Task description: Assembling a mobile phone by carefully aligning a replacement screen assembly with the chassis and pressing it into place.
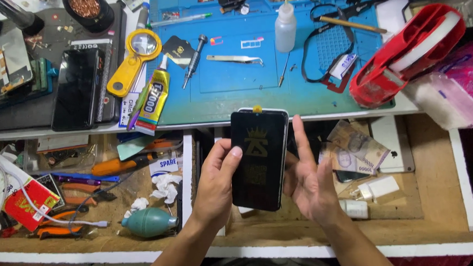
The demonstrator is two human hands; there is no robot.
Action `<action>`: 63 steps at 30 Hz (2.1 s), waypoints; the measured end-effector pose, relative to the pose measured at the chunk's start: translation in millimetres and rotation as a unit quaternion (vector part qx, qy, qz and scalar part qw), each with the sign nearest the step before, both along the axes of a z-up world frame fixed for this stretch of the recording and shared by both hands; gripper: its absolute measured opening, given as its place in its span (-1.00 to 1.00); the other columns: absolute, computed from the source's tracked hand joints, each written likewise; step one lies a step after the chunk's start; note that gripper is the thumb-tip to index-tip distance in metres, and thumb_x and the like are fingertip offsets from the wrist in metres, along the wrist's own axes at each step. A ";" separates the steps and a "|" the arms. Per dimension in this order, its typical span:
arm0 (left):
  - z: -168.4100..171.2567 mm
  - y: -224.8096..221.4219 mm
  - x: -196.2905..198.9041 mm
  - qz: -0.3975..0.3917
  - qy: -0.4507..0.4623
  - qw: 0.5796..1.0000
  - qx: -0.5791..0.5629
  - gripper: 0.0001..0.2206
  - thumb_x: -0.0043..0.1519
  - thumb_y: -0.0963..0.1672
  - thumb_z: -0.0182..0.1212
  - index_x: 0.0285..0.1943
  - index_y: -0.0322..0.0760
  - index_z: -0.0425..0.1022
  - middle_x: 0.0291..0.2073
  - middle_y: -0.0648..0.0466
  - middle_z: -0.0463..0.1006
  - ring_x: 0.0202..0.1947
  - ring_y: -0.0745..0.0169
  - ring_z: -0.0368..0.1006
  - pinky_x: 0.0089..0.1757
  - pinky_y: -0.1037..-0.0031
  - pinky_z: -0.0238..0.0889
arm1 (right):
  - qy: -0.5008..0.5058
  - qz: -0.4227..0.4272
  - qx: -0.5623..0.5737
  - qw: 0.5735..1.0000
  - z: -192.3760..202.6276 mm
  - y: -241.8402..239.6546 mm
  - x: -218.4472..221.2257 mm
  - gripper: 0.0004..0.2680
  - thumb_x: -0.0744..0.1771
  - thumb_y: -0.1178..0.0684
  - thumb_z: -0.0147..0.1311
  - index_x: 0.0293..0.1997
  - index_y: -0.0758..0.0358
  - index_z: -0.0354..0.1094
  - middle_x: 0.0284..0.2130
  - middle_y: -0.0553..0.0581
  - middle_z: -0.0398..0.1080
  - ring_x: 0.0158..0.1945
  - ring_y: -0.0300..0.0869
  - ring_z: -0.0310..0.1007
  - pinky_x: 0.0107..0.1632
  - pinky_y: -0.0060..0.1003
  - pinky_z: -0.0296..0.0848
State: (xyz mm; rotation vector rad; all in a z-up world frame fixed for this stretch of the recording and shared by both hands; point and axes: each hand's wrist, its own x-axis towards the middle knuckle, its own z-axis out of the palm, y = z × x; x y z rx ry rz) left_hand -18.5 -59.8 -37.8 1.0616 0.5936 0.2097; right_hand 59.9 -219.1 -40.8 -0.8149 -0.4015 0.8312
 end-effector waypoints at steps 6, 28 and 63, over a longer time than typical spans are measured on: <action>13.1 -10.2 5.6 0.015 -0.048 0.998 0.038 -0.87 0.38 -0.16 0.08 -0.10 -0.35 0.51 -0.48 0.13 0.38 -0.38 0.41 0.30 -0.33 0.58 0.30 | -0.050 -0.042 -0.011 0.998 1.8 5.1 -3.6 -0.25 0.35 -0.58 -0.37 0.61 -0.03 -0.65 0.34 0.26 0.22 -0.12 -0.29 0.47 -0.20 -0.52 0.46; 29.5 -15.3 1.2 -0.049 -0.056 0.974 0.214 -0.76 0.37 -0.18 -0.02 0.19 -0.34 0.39 -0.32 0.07 0.38 -0.26 0.33 0.22 -0.18 0.43 0.22 | -0.067 -0.028 -0.026 0.997 -6.8 2.2 -2.9 -0.25 0.33 -0.62 -0.39 0.60 -0.07 -0.65 0.40 0.39 0.06 0.23 0.04 0.37 0.19 0.00 0.44; 34.4 -18.9 16.7 -0.178 0.150 0.860 0.454 -0.02 0.04 0.14 0.26 0.62 -0.07 -0.20 0.27 0.02 0.32 0.09 0.03 0.47 -0.17 0.16 0.52 | -0.075 -0.074 -0.109 0.989 -10.0 4.8 0.1 -0.14 0.25 -0.74 -0.21 0.55 -0.21 -0.70 0.54 0.39 -0.36 -0.32 -0.39 0.26 -0.45 -0.52 0.15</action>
